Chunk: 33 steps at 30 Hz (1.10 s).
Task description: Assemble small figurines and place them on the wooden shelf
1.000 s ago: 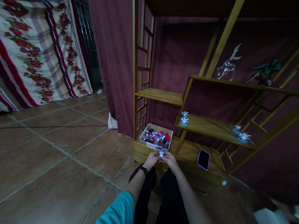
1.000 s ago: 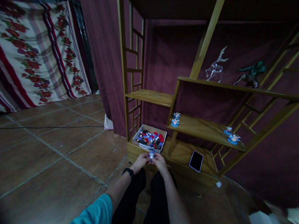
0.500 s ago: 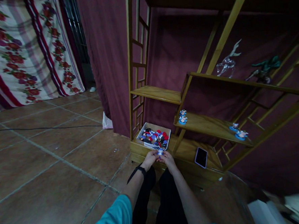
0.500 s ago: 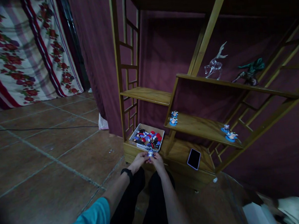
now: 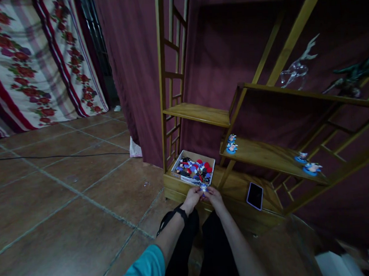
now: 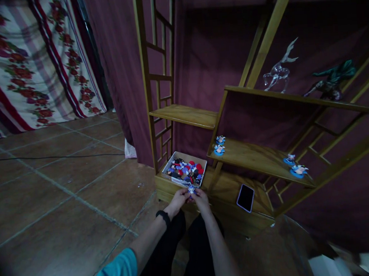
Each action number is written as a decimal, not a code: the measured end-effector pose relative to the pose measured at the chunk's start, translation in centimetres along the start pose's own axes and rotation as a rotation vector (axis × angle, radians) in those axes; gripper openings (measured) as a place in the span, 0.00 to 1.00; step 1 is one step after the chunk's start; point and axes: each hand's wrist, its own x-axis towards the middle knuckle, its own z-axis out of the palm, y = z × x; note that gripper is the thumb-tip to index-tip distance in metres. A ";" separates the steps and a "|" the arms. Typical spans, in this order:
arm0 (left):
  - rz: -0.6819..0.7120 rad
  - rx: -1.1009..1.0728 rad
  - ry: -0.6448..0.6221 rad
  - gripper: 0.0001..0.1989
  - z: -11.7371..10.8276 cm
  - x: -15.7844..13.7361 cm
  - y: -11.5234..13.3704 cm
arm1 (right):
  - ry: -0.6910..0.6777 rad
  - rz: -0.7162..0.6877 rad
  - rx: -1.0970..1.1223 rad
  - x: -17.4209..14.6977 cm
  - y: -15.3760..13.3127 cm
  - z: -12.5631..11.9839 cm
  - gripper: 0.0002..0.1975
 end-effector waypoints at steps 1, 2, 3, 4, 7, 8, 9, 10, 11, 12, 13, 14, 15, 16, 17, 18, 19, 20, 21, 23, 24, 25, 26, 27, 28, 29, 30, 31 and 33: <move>0.001 -0.002 0.011 0.06 0.0 0.1 -0.1 | -0.011 0.011 0.013 0.0 -0.1 -0.1 0.19; -0.001 -0.001 0.021 0.05 0.0 0.2 -0.1 | -0.023 0.020 0.030 0.1 -0.1 -0.2 0.19; -0.007 0.000 0.030 0.04 0.0 0.2 -0.2 | -0.031 0.030 0.049 0.1 -0.2 -0.3 0.19; -0.016 0.000 0.038 0.04 0.0 0.3 -0.2 | -0.035 0.039 0.068 0.1 -0.2 -0.4 0.20; -0.050 -0.011 0.044 0.03 0.0 0.5 -0.2 | -0.043 0.058 0.120 0.0 -0.2 -0.7 0.20; -0.060 -0.020 0.043 0.03 0.0 0.6 -0.2 | -0.045 0.061 0.131 0.0 -0.3 -0.7 0.20; -0.069 -0.032 0.044 0.04 0.1 0.7 -0.1 | -0.044 0.062 0.140 -0.1 -0.3 -0.8 0.20; -0.081 -0.044 0.052 0.04 0.1 0.8 -0.1 | -0.042 0.061 0.151 -0.2 -0.3 -0.8 0.19; -0.094 -0.057 0.061 0.05 0.2 0.9 -0.1 | -0.037 0.060 0.165 -0.2 -0.4 -0.9 0.18; -0.107 -0.068 0.067 0.05 0.2 1.0 0.0 | -0.031 0.062 0.180 -0.3 -0.4 -0.9 0.18; -0.119 -0.077 0.068 0.06 0.2 1.1 0.0 | -0.028 0.067 0.195 -0.3 -0.5 -0.9 0.17; -0.129 -0.085 0.064 0.06 0.2 1.2 0.0 | -0.029 0.077 0.207 -0.3 -0.5 -0.9 0.17; -0.136 -0.092 0.058 0.06 0.2 1.3 0.0 | -0.030 0.089 0.212 -0.3 -0.5 -0.9 0.16; -0.140 -0.098 0.052 0.06 0.1 1.3 -0.1 | -0.033 0.104 0.210 -0.2 -0.4 -0.9 0.15; -0.140 -0.107 0.051 0.06 0.0 1.3 -0.2 | -0.035 0.117 0.204 -0.1 -0.3 -0.9 0.15; -0.138 -0.117 0.057 0.06 0.0 1.3 -0.3 | -0.039 0.126 0.196 0.1 -0.2 -0.8 0.15; -0.134 -0.128 0.065 0.06 -0.1 1.3 -0.4 | -0.046 0.131 0.186 0.3 -0.1 -0.8 0.15; -0.128 -0.138 0.073 0.06 -0.1 1.3 -0.6 | -0.056 0.131 0.177 0.4 0.0 -0.7 0.15; -0.121 -0.146 0.079 0.06 -0.1 1.3 -0.7 | -0.074 0.127 0.168 0.6 0.0 -0.7 0.15; -0.102 -0.149 0.091 0.04 -0.1 1.3 -0.9 | -0.124 0.122 0.144 0.7 -0.1 -0.5 0.13; -0.091 -0.147 0.097 0.03 0.0 1.3 -0.9 | -0.144 0.125 0.129 0.8 -0.2 -0.4 0.12; -0.081 -0.142 0.102 0.02 0.0 1.3 -0.9 | -0.156 0.135 0.112 0.8 -0.4 -0.3 0.11; -0.073 -0.133 0.107 0.02 0.1 1.4 -0.9 | -0.160 0.150 0.095 0.8 -0.5 -0.2 0.11; -0.070 -0.123 0.112 0.01 0.1 1.4 -0.9 | -0.156 0.169 0.078 0.8 -0.6 -0.2 0.10; -0.072 -0.112 0.115 0.01 0.1 1.4 -0.8 | -0.152 0.191 0.063 0.7 -0.7 -0.2 0.10; -0.080 -0.102 0.115 0.01 0.1 1.5 -0.7 | -0.148 0.215 0.049 0.7 -0.8 -0.2 0.09; -0.092 -0.091 0.115 0.01 0.1 1.5 -0.7 | -0.146 0.237 0.035 0.7 -0.8 -0.3 0.08; -0.106 -0.081 0.117 0.01 0.1 1.5 -0.6 | -0.144 0.258 0.023 0.7 -0.8 -0.4 0.07; -0.130 -0.062 0.116 0.02 0.1 1.6 -0.5 | -0.141 0.286 -0.001 0.7 -0.7 -0.6 0.07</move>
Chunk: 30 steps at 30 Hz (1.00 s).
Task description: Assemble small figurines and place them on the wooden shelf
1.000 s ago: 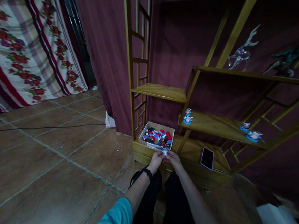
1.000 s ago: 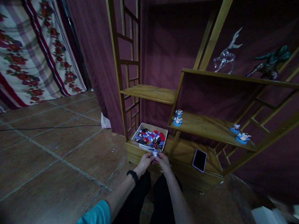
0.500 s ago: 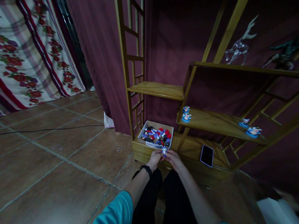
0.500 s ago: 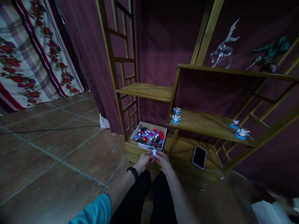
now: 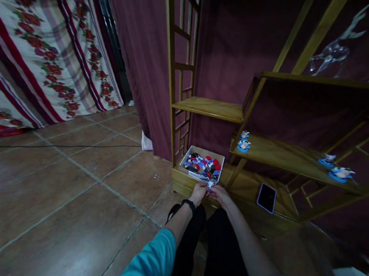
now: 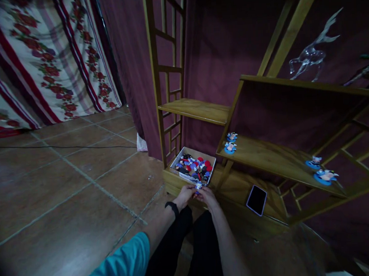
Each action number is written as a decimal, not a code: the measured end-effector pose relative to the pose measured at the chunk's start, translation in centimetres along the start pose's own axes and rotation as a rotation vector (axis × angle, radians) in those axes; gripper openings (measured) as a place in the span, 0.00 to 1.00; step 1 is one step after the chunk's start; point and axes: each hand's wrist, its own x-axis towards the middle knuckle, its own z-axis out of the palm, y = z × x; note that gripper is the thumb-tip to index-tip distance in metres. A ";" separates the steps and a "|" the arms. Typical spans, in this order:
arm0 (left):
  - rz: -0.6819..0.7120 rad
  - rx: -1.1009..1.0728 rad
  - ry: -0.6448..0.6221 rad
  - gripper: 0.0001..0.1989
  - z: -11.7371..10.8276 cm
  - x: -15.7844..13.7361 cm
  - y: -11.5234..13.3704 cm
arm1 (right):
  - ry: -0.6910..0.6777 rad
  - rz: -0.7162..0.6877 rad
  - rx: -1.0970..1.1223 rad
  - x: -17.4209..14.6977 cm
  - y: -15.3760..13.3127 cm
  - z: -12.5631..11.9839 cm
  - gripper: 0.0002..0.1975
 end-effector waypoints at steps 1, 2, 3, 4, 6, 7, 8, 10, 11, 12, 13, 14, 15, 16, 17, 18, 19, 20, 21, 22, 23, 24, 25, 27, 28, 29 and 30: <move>-0.009 0.011 -0.002 0.02 0.0 0.0 0.0 | 0.004 0.007 -0.008 0.0 0.1 -0.1 0.07; -0.013 0.021 -0.009 0.02 0.0 0.0 0.0 | 0.008 0.008 -0.012 0.0 0.1 -0.2 0.08; -0.013 0.026 -0.022 0.03 0.0 0.0 0.0 | 0.009 0.005 -0.010 0.0 0.1 -0.4 0.09; -0.011 0.026 -0.039 0.03 0.1 0.0 -0.1 | 0.010 0.000 -0.001 -0.1 0.1 -0.5 0.09; -0.002 0.009 -0.056 0.05 0.1 0.1 -0.3 | 0.018 -0.021 0.032 -0.1 0.1 -0.7 0.11; 0.005 -0.004 -0.052 0.06 0.2 0.1 -0.4 | 0.022 -0.034 0.054 -0.2 0.1 -0.7 0.11; 0.013 -0.018 -0.042 0.08 0.2 0.1 -0.5 | 0.023 -0.048 0.077 -0.2 0.1 -0.8 0.11; 0.028 -0.043 -0.006 0.10 0.2 0.2 -0.7 | 0.013 -0.080 0.118 -0.1 0.1 -0.9 0.11; 0.034 -0.055 0.007 0.12 0.2 0.3 -0.7 | 0.003 -0.097 0.134 0.0 0.1 -1.0 0.12; 0.037 -0.065 0.012 0.13 0.2 0.3 -0.7 | -0.006 -0.114 0.148 0.0 0.1 -1.0 0.12; 0.038 -0.074 0.008 0.14 0.1 0.3 -0.7 | -0.014 -0.129 0.159 0.1 0.2 -1.1 0.12; 0.038 -0.080 -0.002 0.15 0.1 0.3 -0.7 | -0.020 -0.141 0.164 0.2 0.2 -1.2 0.13; 0.039 -0.082 -0.018 0.15 0.1 0.3 -0.6 | -0.026 -0.150 0.166 0.2 0.3 -1.3 0.14; 0.041 -0.082 -0.038 0.15 0.0 0.2 -0.6 | -0.034 -0.158 0.167 0.3 0.4 -1.4 0.14; 0.044 -0.082 -0.058 0.15 0.0 0.2 -0.5 | -0.042 -0.165 0.167 0.3 0.5 -1.5 0.15; 0.048 -0.082 -0.077 0.15 0.0 0.1 -0.4 | -0.049 -0.171 0.167 0.3 0.6 -1.6 0.15; 0.051 -0.082 -0.093 0.15 0.1 0.1 -0.3 | -0.052 -0.176 0.169 0.4 0.7 -1.7 0.16; 0.052 -0.081 -0.103 0.15 0.1 0.1 -0.2 | -0.049 -0.181 0.171 0.5 0.8 -1.9 0.16; 0.052 -0.079 -0.107 0.15 0.1 0.0 -0.2 | -0.041 -0.185 0.172 0.6 1.0 -1.9 0.17; 0.053 -0.076 -0.104 0.15 0.1 0.0 -0.2 | -0.029 -0.187 0.170 0.7 1.0 -2.0 0.17; 0.054 -0.071 -0.098 0.14 0.2 0.1 -0.3 | -0.016 -0.189 0.166 0.7 1.1 -2.1 0.18; 0.056 -0.067 -0.091 0.14 0.2 0.1 -0.3 | -0.005 -0.189 0.160 0.8 1.2 -2.1 0.18; 0.059 -0.063 -0.086 0.14 0.2 0.2 -0.4 | 0.005 -0.188 0.154 0.8 1.2 -2.1 0.18; 0.064 -0.058 -0.086 0.13 0.2 0.3 -0.5 | 0.017 -0.190 0.145 0.9 1.2 -2.1 0.19; 0.064 -0.059 -0.088 0.13 0.3 0.3 -0.5 | 0.020 -0.193 0.142 0.8 1.1 -2.1 0.19; 0.064 -0.062 -0.089 0.12 0.3 0.4 -0.6 | 0.020 -0.195 0.139 0.8 1.1 -2.0 0.19; 0.063 -0.067 -0.087 0.12 0.3 0.4 -0.6 | 0.020 -0.196 0.137 0.7 1.0 -1.9 0.19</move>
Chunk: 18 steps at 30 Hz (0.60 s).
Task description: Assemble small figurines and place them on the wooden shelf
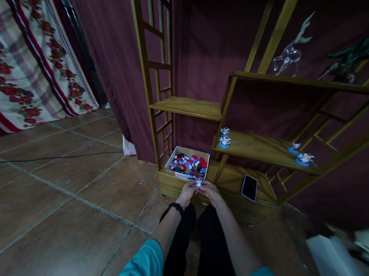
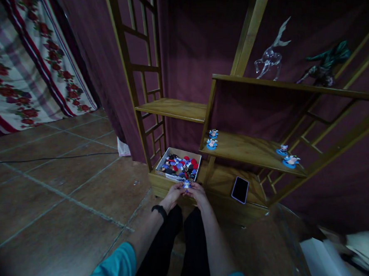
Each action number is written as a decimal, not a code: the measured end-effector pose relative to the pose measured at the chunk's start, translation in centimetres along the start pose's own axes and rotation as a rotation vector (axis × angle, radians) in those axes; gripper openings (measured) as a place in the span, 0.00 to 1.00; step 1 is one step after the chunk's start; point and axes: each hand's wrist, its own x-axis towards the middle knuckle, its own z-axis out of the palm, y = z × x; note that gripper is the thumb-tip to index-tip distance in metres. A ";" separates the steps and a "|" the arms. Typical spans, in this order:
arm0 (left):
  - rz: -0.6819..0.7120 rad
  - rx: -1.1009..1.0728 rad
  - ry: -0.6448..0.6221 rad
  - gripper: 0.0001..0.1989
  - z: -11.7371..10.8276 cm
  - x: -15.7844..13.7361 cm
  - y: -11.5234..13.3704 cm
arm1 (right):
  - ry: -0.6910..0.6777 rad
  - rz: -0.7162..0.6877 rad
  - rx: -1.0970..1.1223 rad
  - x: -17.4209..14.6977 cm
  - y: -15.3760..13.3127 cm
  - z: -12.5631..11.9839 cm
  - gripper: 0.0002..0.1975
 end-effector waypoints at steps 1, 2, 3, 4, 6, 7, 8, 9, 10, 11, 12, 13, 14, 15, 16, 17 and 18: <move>-0.002 -0.007 0.008 0.11 0.0 0.0 0.0 | -0.001 0.001 -0.002 -0.1 -0.1 0.1 0.19; -0.004 -0.014 0.020 0.11 0.1 0.0 0.0 | 0.000 0.003 -0.002 -0.1 -0.2 0.1 0.18; -0.010 -0.019 0.035 0.11 0.1 0.0 0.0 | 0.004 0.004 0.000 -0.2 -0.2 0.2 0.18; -0.019 -0.024 0.049 0.11 0.2 -0.1 0.1 | 0.008 0.007 0.003 -0.2 -0.3 0.2 0.19; -0.036 -0.034 0.073 0.11 0.4 -0.1 0.2 | 0.006 0.011 0.011 -0.3 -0.4 0.3 0.18; -0.044 -0.039 0.079 0.10 0.4 -0.2 0.3 | 0.002 0.013 0.014 -0.3 -0.4 0.3 0.18; -0.052 -0.042 0.081 0.09 0.5 -0.2 0.4 | -0.001 0.014 0.017 -0.3 -0.4 0.3 0.18; -0.061 -0.045 0.084 0.09 0.6 -0.2 0.6 | -0.001 0.016 0.019 -0.3 -0.4 0.3 0.18; -0.069 -0.046 0.088 0.09 0.6 -0.3 0.7 | 0.002 0.017 0.022 -0.2 -0.3 0.3 0.18; -0.076 -0.047 0.090 0.09 0.6 -0.3 0.9 | 0.005 0.017 0.024 -0.2 -0.3 0.3 0.19; -0.081 -0.047 0.092 0.09 0.6 -0.3 1.0 | 0.009 0.017 0.027 -0.2 -0.3 0.4 0.19; -0.080 -0.048 0.095 0.10 0.6 -0.3 1.0 | 0.012 0.015 0.030 -0.1 -0.3 0.4 0.20; -0.076 -0.048 0.096 0.10 0.5 -0.3 1.1 | 0.013 0.013 0.032 -0.1 -0.2 0.4 0.21; -0.068 -0.047 0.093 0.11 0.5 -0.3 1.1 | 0.015 0.010 0.034 -0.1 -0.2 0.5 0.21; -0.059 -0.043 0.087 0.11 0.4 -0.3 1.1 | 0.016 0.008 0.035 -0.1 -0.2 0.5 0.21; -0.051 -0.038 0.080 0.11 0.3 -0.3 1.0 | 0.016 0.007 0.035 -0.2 -0.2 0.5 0.21; -0.045 -0.035 0.074 0.11 0.3 -0.3 0.9 | 0.015 0.007 0.035 -0.2 -0.2 0.5 0.21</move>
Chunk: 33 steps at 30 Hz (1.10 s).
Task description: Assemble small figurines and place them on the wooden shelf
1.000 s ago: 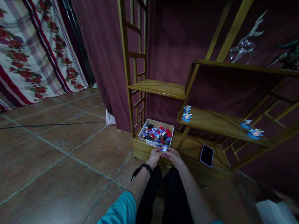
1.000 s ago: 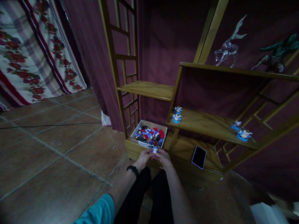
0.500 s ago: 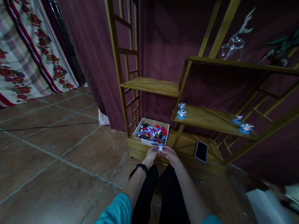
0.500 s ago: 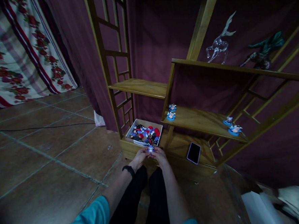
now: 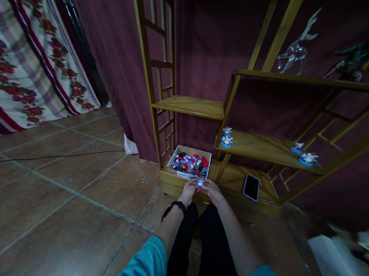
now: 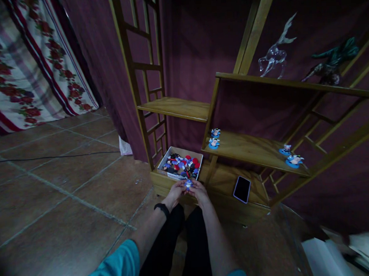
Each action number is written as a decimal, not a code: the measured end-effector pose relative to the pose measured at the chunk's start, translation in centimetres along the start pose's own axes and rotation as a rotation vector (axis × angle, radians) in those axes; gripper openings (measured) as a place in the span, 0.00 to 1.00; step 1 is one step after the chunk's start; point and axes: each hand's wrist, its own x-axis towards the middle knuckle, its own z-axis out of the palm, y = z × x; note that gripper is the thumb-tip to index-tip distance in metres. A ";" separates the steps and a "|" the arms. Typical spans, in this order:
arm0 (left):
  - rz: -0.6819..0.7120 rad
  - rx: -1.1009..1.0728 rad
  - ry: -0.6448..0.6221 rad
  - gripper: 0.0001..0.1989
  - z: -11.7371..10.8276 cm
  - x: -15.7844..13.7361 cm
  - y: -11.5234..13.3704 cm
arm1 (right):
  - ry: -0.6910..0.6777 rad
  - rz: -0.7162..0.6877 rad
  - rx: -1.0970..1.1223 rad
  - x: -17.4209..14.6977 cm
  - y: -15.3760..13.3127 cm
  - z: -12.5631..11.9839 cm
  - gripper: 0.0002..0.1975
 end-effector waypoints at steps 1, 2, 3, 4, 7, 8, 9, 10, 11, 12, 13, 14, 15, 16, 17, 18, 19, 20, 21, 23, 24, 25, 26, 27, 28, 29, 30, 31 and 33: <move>0.004 0.001 -0.005 0.11 -0.1 0.0 -0.1 | -0.003 0.002 0.000 -0.1 0.0 0.0 0.20; 0.005 -0.002 -0.008 0.11 -0.1 0.0 -0.1 | -0.004 0.005 -0.001 -0.2 -0.1 0.1 0.20; 0.004 -0.007 -0.008 0.10 -0.2 -0.1 -0.2 | -0.002 0.011 -0.002 -0.3 -0.1 0.1 0.19; -0.001 -0.014 -0.003 0.10 -0.2 -0.1 -0.2 | 0.001 0.019 -0.004 -0.4 -0.2 0.2 0.18; -0.015 -0.029 0.003 0.09 -0.3 -0.3 -0.1 | 0.028 0.041 -0.004 -0.6 -0.3 0.2 0.17; -0.019 -0.031 -0.002 0.09 -0.3 -0.4 0.0 | 0.037 0.043 -0.004 -0.6 -0.3 0.2 0.17; -0.024 -0.032 -0.008 0.09 -0.3 -0.4 0.1 | 0.043 0.043 -0.004 -0.6 -0.3 0.2 0.17; -0.032 -0.029 -0.014 0.09 -0.3 -0.4 0.2 | 0.049 0.040 -0.004 -0.6 -0.3 0.2 0.16; -0.040 -0.026 -0.017 0.10 -0.3 -0.4 0.3 | 0.052 0.037 -0.004 -0.6 -0.3 0.2 0.16; -0.047 -0.022 -0.016 0.10 -0.3 -0.4 0.3 | 0.052 0.035 -0.002 -0.6 -0.2 0.1 0.16; -0.053 -0.019 -0.015 0.10 -0.3 -0.3 0.4 | 0.050 0.032 0.001 -0.6 -0.2 0.1 0.16; -0.056 -0.015 -0.015 0.11 -0.3 -0.3 0.4 | 0.047 0.029 0.003 -0.6 -0.2 0.0 0.16; -0.056 -0.010 -0.017 0.11 -0.3 -0.3 0.4 | 0.044 0.026 0.006 -0.6 -0.2 0.0 0.15; -0.056 -0.005 -0.020 0.12 -0.3 -0.2 0.4 | 0.041 0.021 0.008 -0.6 -0.2 0.0 0.15; -0.056 0.001 -0.025 0.12 -0.3 -0.2 0.4 | 0.039 0.017 0.009 -0.6 -0.2 0.0 0.15; -0.058 0.008 -0.030 0.13 -0.3 -0.2 0.5 | 0.041 0.012 0.009 -0.6 -0.2 0.0 0.14; -0.060 0.014 -0.037 0.14 -0.3 -0.1 0.5 | 0.043 0.008 0.009 -0.6 -0.3 0.0 0.14; -0.060 0.019 -0.043 0.14 -0.4 -0.1 0.5 | 0.044 0.004 0.008 -0.6 -0.3 0.0 0.13; -0.058 0.022 -0.049 0.15 -0.4 -0.1 0.5 | 0.043 0.000 0.007 -0.6 -0.3 0.1 0.13; -0.048 0.026 -0.056 0.16 -0.5 0.0 0.5 | 0.033 -0.007 0.005 -0.6 -0.4 0.1 0.13; -0.041 0.027 -0.057 0.16 -0.5 0.0 0.5 | 0.026 -0.012 0.006 -0.6 -0.4 0.1 0.13; -0.034 0.026 -0.055 0.16 -0.5 0.1 0.5 | 0.015 -0.017 0.010 -0.6 -0.5 0.1 0.14; -0.027 0.024 -0.052 0.16 -0.5 0.1 0.5 | 0.003 -0.021 0.015 -0.6 -0.5 0.1 0.14; -0.022 0.022 -0.050 0.16 -0.5 0.1 0.5 | -0.008 -0.026 0.019 -0.6 -0.5 0.1 0.15; -0.018 0.023 -0.050 0.16 -0.5 0.2 0.5 | -0.014 -0.031 0.022 -0.6 -0.4 0.0 0.16; -0.015 0.025 -0.053 0.16 -0.5 0.2 0.5 | -0.016 -0.033 0.021 -0.5 -0.4 0.0 0.16; -0.016 0.029 -0.057 0.15 -0.5 0.2 0.5 | -0.016 -0.032 0.017 -0.5 -0.4 -0.1 0.17; -0.017 0.032 -0.061 0.15 -0.5 0.2 0.4 | -0.012 -0.028 0.011 -0.4 -0.3 -0.1 0.17; -0.022 0.032 -0.062 0.15 -0.5 0.3 0.4 | -0.010 -0.017 -0.001 -0.3 -0.2 -0.2 0.18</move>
